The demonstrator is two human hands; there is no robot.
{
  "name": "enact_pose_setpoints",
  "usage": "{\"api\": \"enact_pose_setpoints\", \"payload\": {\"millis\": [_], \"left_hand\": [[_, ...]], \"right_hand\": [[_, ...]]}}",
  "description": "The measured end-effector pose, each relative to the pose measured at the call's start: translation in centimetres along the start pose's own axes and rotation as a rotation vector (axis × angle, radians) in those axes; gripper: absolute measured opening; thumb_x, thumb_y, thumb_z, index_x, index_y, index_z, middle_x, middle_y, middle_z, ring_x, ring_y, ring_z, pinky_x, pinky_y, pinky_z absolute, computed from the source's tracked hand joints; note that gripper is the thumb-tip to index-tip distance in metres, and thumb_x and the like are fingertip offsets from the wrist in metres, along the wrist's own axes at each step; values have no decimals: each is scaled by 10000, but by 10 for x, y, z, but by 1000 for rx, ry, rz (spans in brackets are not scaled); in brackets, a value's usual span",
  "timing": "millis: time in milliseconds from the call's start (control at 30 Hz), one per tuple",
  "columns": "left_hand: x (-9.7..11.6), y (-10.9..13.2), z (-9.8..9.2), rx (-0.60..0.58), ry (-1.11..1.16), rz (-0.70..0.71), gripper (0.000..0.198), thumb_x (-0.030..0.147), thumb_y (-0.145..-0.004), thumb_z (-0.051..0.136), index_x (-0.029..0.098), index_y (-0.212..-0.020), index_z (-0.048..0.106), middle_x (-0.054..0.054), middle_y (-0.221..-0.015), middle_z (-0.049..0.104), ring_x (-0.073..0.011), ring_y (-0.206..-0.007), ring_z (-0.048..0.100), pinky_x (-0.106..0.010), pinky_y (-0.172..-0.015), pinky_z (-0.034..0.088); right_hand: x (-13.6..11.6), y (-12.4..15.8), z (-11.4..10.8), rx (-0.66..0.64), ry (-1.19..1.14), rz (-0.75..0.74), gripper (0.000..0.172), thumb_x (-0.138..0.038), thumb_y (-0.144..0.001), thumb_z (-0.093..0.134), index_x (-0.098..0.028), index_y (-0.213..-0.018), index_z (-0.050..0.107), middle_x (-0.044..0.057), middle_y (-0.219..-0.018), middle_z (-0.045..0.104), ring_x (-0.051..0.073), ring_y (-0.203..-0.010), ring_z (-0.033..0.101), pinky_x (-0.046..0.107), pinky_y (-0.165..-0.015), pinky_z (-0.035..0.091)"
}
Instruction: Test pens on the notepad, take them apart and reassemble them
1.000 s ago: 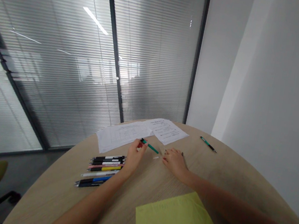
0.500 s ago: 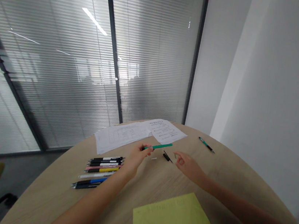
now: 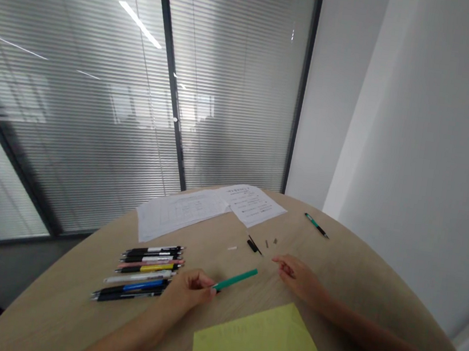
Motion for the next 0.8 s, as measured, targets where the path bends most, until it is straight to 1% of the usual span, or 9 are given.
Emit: {"api": "enact_pose_setpoints", "payload": {"millis": [67, 133, 233, 300, 433, 567, 667, 733, 800], "left_hand": [[-11, 6, -4, 0, -21, 1, 211, 303, -465, 714, 164, -527, 567, 56, -461, 562, -94, -448, 465, -196, -471, 316], [-16, 11, -8, 8, -41, 12, 228, 328, -483, 716, 163, -547, 572, 48, -488, 571, -103, -473, 478, -198, -478, 319], [-16, 13, -11, 34, -68, 39, 226, 356, -534, 694, 167, -594, 585, 42, -531, 577, -110, -512, 490, -200, -501, 327], [-14, 14, -12, 37, -86, 57, 236, 372, -535, 692, 171, -603, 587, 40, -542, 572, -113, -526, 489, -202, -507, 328], [-14, 12, -11, 22, -92, 52, 285, 402, -481, 708, 175, -593, 577, 36, -525, 548, -118, -517, 472, -210, -497, 322], [-17, 13, -12, 23, -81, 57, 290, 400, -480, 706, 172, -600, 572, 33, -544, 544, -120, -535, 471, -214, -516, 326], [-20, 12, -13, 18, -71, 66, 282, 392, -489, 705, 170, -602, 572, 39, -535, 532, -114, -528, 455, -211, -514, 319], [-23, 11, -13, 11, -58, 76, 283, 392, -489, 707, 170, -602, 572, 40, -535, 531, -112, -524, 451, -210, -511, 317], [-24, 10, -13, 6, -52, 79, 292, 399, -481, 711, 170, -595, 570, 35, -539, 539, -114, -525, 458, -211, -510, 320]], "right_hand": [[0, 1, 0, -1, 19, -12, 304, -123, -720, 442, -180, -982, 586, 42, -787, 599, 136, -676, 531, 261, -658, 435], [-1, 2, 1, 1, 42, -27, 283, -125, -731, 437, -188, -958, 592, 44, -797, 602, 140, -691, 536, 266, -663, 435], [-4, 2, 1, 9, 86, -76, 254, -126, -750, 431, -185, -928, 602, 53, -811, 609, 148, -727, 541, 273, -685, 433], [-10, -3, 2, 8, 126, -142, 246, -113, -757, 431, -178, -914, 608, 55, -810, 612, 149, -758, 543, 273, -712, 428], [-33, -26, 8, 10, 255, -286, 232, -109, -775, 440, -185, -899, 621, 53, -842, 611, 154, -839, 531, 281, -770, 402], [-64, -57, 20, -35, 430, -329, 156, -170, -776, 502, -182, -865, 630, 51, -866, 595, 171, -845, 509, 288, -761, 385], [-84, -71, 33, -90, 574, -404, 117, -184, -771, 526, -169, -832, 626, 66, -897, 589, 195, -884, 492, 310, -772, 365], [-89, -77, 42, -111, 612, -427, 104, -182, -768, 533, -161, -809, 626, 76, -884, 590, 207, -890, 486, 324, -769, 357], [-88, -80, 50, -118, 620, -411, 103, -181, -770, 532, -159, -792, 630, 77, -866, 593, 209, -885, 488, 327, -759, 356]]}}
Point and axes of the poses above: each hand's wrist, its own y-axis away from the middle knuckle, its own z-axis out of the palm, x = y × z, the point moved 5 cm from there along -y, towards the middle knuckle
